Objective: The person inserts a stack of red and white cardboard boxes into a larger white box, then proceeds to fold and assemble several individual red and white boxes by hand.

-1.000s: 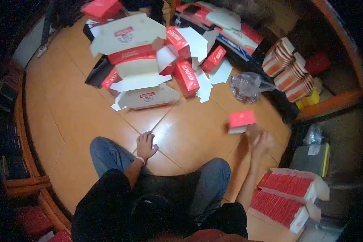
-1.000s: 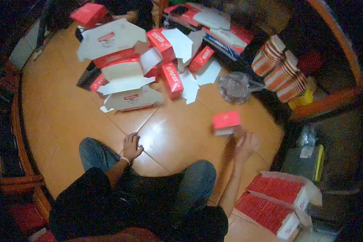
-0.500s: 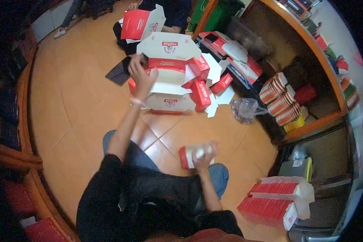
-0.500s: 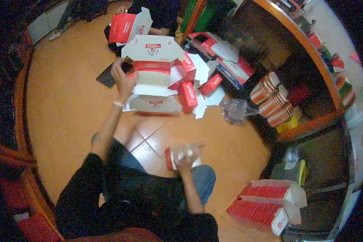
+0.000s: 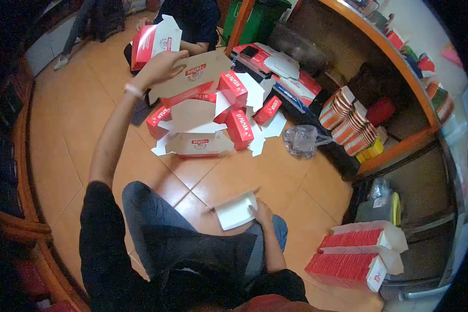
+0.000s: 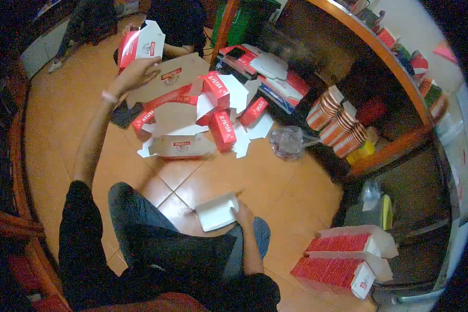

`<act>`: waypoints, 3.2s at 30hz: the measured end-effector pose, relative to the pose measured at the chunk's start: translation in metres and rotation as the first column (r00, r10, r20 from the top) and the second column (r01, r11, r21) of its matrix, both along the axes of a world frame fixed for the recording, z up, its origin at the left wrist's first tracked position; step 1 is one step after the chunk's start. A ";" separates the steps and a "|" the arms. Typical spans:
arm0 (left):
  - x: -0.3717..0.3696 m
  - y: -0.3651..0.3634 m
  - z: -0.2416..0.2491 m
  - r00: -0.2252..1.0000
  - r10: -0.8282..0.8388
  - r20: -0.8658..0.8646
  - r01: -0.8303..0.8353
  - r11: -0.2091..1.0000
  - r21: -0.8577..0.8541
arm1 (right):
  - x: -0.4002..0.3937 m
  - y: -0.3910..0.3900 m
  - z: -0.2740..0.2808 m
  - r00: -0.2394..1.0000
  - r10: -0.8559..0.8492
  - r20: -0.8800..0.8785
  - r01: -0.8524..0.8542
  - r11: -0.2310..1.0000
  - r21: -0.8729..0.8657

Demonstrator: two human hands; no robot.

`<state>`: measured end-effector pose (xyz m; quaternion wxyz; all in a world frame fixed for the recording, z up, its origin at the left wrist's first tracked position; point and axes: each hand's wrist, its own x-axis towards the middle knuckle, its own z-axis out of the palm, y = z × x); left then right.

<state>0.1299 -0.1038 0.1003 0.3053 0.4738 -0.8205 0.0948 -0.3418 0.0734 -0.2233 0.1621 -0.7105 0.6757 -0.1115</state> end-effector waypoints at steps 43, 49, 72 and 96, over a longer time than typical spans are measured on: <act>-0.124 0.141 -0.365 0.954 0.223 -0.202 -0.007 0.689 0.725 | 0.083 0.180 0.005 0.620 -0.341 0.706 0.001 0.901 0.433; -0.146 0.174 -0.356 0.899 0.348 -0.266 -0.001 0.610 0.793 | 0.112 0.143 0.020 0.588 -0.236 0.774 -0.043 0.946 0.321; -0.131 0.185 -0.344 0.654 0.475 -0.588 0.478 0.343 0.809 | 0.075 -0.001 0.020 0.992 -0.119 0.037 0.119 0.993 -0.017; -0.173 0.209 -0.388 0.828 0.406 -0.385 0.107 0.561 0.821 | 0.201 0.026 0.027 0.957 0.223 0.186 -0.199 0.970 -0.143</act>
